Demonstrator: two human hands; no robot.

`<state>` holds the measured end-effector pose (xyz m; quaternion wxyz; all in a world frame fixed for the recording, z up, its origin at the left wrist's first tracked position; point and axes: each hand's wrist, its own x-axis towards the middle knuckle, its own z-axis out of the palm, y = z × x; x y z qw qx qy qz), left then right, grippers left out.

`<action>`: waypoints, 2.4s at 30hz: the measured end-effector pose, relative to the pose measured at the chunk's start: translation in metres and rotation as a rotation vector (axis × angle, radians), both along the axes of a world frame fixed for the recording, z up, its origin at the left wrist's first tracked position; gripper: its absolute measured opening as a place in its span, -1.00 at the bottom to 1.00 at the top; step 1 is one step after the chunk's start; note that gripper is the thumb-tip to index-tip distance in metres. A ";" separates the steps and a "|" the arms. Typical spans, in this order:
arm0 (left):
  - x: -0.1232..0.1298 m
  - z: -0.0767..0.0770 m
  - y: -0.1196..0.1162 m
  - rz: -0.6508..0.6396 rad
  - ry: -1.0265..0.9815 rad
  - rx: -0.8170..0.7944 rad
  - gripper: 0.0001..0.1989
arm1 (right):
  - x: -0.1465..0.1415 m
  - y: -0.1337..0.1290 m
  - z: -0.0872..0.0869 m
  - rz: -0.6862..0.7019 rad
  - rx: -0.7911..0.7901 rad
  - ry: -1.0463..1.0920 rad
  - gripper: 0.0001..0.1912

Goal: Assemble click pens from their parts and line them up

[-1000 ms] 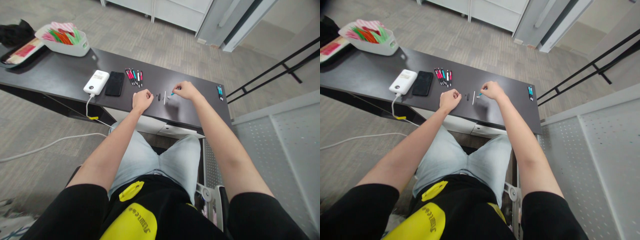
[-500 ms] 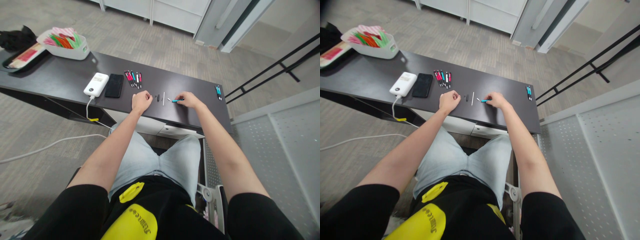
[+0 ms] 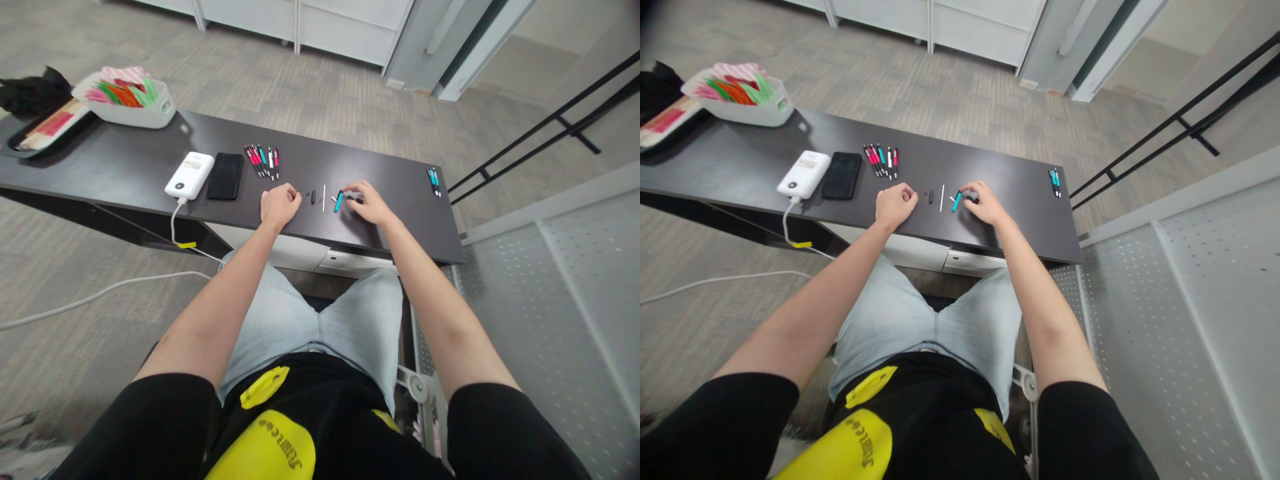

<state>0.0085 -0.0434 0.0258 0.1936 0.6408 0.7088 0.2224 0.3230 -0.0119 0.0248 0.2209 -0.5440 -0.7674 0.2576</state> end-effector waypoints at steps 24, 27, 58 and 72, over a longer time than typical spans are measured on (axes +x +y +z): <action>-0.003 -0.004 0.001 -0.001 0.023 0.015 -0.80 | 0.003 -0.001 -0.040 -0.002 0.088 -0.073 0.30; -0.004 -0.003 0.001 0.004 0.018 0.016 -0.80 | 0.000 -0.005 -0.041 0.017 0.106 -0.080 0.26; 0.059 0.022 0.043 -0.565 0.338 0.150 -0.79 | -0.022 -0.014 -0.034 0.005 0.216 -0.175 -0.49; 0.039 0.011 0.045 -0.352 -0.066 0.245 -0.81 | -0.021 -0.023 -0.027 0.039 0.202 -0.199 -0.61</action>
